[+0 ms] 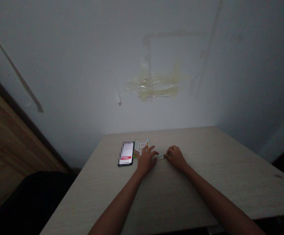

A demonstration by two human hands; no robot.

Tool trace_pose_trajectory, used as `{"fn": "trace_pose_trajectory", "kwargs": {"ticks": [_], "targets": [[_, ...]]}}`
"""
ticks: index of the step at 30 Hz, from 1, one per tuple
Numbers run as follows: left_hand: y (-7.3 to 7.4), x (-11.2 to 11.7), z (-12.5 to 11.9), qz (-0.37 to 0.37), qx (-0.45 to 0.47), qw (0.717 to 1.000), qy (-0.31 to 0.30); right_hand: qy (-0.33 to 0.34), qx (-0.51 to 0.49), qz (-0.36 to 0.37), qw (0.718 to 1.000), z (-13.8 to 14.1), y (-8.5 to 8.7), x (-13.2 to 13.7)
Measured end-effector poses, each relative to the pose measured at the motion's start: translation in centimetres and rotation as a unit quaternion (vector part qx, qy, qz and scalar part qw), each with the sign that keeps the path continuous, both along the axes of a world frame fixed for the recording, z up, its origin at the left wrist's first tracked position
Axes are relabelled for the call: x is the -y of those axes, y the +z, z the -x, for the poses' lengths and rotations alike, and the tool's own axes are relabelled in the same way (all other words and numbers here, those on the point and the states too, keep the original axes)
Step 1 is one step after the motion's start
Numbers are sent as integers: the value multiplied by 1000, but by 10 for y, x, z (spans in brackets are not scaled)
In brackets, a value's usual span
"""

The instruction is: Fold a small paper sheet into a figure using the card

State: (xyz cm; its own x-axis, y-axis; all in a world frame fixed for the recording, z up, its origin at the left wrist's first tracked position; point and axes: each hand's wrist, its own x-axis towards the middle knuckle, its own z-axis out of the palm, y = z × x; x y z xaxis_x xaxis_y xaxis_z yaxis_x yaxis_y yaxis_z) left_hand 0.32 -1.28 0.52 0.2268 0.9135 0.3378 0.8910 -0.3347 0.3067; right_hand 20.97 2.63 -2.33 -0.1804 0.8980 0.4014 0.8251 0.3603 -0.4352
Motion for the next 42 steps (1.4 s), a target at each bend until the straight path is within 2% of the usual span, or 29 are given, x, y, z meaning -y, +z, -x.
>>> {"fn": "trace_pose_trajectory", "kwargs": {"ticks": [4, 8, 16, 24, 33, 42], "targets": [[-2, 1, 2, 19, -11, 996, -85, 6, -15, -4, 1000, -2, -2, -1], [-1, 4, 3, 23, -2, 993, -112, 11, -32, -12, 999, -4, -5, -4], [3, 11, 1, -26, -8, 996, -83, 62, -82, -31, 994, -11, -6, -5], [4, 13, -2, -26, -9, 998, -61, 146, -79, -68, 984, -8, -4, 0], [5, 14, -3, -17, 0, 999, -52, 164, -63, -70, 982, -9, -5, 2], [4, 14, -2, -9, 2, 999, -51, 140, -57, -63, 987, -6, -5, 3]]}}
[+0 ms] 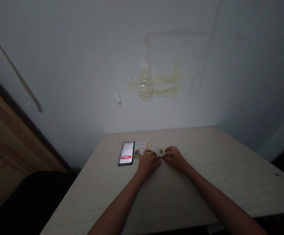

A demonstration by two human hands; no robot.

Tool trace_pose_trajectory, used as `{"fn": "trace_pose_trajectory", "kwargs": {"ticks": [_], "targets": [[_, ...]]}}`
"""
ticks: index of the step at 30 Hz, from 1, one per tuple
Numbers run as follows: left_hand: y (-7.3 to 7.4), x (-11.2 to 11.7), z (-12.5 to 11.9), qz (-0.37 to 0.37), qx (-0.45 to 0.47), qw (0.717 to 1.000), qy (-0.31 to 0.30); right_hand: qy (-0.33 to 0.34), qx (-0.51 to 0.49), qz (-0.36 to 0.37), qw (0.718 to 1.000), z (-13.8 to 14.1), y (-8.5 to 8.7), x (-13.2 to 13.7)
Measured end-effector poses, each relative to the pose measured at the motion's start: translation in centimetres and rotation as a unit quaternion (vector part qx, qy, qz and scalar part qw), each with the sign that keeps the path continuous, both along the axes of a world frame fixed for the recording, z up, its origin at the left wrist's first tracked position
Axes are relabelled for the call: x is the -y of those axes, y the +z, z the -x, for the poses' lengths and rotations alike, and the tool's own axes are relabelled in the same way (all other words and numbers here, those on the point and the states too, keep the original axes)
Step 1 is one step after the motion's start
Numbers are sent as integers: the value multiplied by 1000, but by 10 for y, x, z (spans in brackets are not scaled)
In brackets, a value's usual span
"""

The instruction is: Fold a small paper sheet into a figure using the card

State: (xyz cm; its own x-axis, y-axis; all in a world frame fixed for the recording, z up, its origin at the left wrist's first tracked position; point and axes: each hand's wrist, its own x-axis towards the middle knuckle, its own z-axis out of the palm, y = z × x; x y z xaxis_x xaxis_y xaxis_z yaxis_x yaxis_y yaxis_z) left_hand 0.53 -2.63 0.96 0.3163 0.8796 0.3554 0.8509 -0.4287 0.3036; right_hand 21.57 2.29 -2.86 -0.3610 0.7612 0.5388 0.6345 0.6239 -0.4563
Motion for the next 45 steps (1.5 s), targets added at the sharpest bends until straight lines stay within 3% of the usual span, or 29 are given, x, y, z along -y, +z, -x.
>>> {"fn": "trace_pose_trajectory", "kwargs": {"ticks": [33, 45], "targets": [[-1, -1, -1, 6, -15, 1000, -10, -55, 5, 5, 998, 3, -2, -2], [-8, -3, 1, -3, -12, 1000, -12, -68, -28, 32, 997, 1, -7, -8]]}}
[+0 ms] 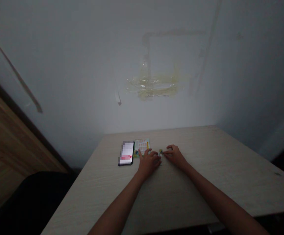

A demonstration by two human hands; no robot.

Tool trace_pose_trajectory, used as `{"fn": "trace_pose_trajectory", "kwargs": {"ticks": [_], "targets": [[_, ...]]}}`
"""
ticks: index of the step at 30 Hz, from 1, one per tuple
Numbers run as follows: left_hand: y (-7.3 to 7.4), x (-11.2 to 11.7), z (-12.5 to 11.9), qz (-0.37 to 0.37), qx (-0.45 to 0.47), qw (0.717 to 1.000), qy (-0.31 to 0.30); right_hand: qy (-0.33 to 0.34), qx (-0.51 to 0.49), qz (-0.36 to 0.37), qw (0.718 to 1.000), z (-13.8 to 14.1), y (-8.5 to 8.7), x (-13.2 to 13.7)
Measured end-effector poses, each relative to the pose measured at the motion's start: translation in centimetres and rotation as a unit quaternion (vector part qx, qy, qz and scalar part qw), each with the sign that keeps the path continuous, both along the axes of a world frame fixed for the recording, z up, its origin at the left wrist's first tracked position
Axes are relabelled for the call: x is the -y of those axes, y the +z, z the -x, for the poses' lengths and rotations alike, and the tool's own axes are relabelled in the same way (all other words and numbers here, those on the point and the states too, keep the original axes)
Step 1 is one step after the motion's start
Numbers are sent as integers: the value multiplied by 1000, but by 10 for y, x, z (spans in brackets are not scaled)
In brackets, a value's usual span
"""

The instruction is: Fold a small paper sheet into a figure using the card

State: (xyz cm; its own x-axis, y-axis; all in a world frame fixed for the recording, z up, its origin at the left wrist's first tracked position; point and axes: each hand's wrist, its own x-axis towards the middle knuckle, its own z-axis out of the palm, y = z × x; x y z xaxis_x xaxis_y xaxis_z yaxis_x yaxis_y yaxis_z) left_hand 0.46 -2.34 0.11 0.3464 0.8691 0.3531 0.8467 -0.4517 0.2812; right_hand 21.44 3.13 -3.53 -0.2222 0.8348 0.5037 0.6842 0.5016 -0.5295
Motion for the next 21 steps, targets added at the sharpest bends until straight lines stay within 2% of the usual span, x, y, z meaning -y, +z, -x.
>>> {"fn": "trace_pose_trajectory", "kwargs": {"ticks": [3, 9, 21], "targets": [[-2, -1, 1, 3, 1, 1000, -7, 15, -15, 3, 1000, -4, 0, 0], [-2, -1, 1, 8, 1, 1000, -3, 66, 22, -12, 997, -3, 5, 6], [0, -2, 1, 12, -7, 1000, 7, -3, 31, -13, 999, 3, 2, 2]]}}
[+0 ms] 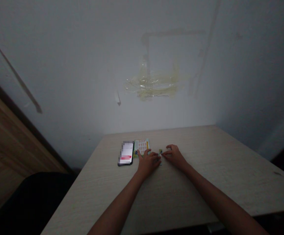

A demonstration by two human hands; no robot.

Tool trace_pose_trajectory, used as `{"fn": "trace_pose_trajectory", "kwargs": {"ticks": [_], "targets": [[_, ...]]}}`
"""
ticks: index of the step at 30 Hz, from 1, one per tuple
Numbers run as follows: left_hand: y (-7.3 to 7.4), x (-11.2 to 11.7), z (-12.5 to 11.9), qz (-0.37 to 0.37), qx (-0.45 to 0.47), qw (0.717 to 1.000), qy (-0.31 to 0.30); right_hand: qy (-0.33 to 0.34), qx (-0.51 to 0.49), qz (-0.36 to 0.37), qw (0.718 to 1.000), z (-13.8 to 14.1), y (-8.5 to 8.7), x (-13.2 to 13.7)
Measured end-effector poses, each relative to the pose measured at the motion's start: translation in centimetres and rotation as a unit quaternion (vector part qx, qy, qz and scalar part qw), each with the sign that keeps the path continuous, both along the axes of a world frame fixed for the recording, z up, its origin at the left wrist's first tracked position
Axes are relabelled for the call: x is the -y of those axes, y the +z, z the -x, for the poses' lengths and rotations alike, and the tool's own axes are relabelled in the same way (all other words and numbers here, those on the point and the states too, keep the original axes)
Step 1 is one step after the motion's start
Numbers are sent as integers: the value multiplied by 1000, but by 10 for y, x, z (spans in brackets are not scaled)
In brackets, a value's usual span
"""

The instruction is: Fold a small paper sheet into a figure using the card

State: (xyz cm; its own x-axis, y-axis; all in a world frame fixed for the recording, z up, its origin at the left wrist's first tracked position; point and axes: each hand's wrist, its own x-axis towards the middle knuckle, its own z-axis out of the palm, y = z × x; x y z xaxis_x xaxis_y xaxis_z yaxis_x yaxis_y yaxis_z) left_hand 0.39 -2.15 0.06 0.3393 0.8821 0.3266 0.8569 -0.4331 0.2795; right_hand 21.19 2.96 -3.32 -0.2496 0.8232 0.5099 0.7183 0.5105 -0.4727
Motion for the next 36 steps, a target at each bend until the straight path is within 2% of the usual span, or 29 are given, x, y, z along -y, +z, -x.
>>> {"fn": "trace_pose_trajectory", "kwargs": {"ticks": [11, 20, 25, 30, 33, 36], "targets": [[-1, -1, 0, 8, 3, 1000, -3, -54, 42, 34, 997, 6, 6, 0], [1, 0, 0, 14, 5, 1000, -6, -69, 73, 17, 995, 9, 9, 0], [-1, 0, 0, -4, 2, 1000, -8, -59, 61, 8, 996, 6, 5, -4], [-2, 2, -2, -23, -8, 1000, -13, -21, 0, 17, 1000, -2, -1, -9], [-2, 2, -3, -22, -13, 1000, -16, 15, -12, 14, 1000, -4, 1, -8], [-3, 1, -3, -13, -17, 1000, -11, 7, 5, 14, 1000, -2, 6, -2]]}}
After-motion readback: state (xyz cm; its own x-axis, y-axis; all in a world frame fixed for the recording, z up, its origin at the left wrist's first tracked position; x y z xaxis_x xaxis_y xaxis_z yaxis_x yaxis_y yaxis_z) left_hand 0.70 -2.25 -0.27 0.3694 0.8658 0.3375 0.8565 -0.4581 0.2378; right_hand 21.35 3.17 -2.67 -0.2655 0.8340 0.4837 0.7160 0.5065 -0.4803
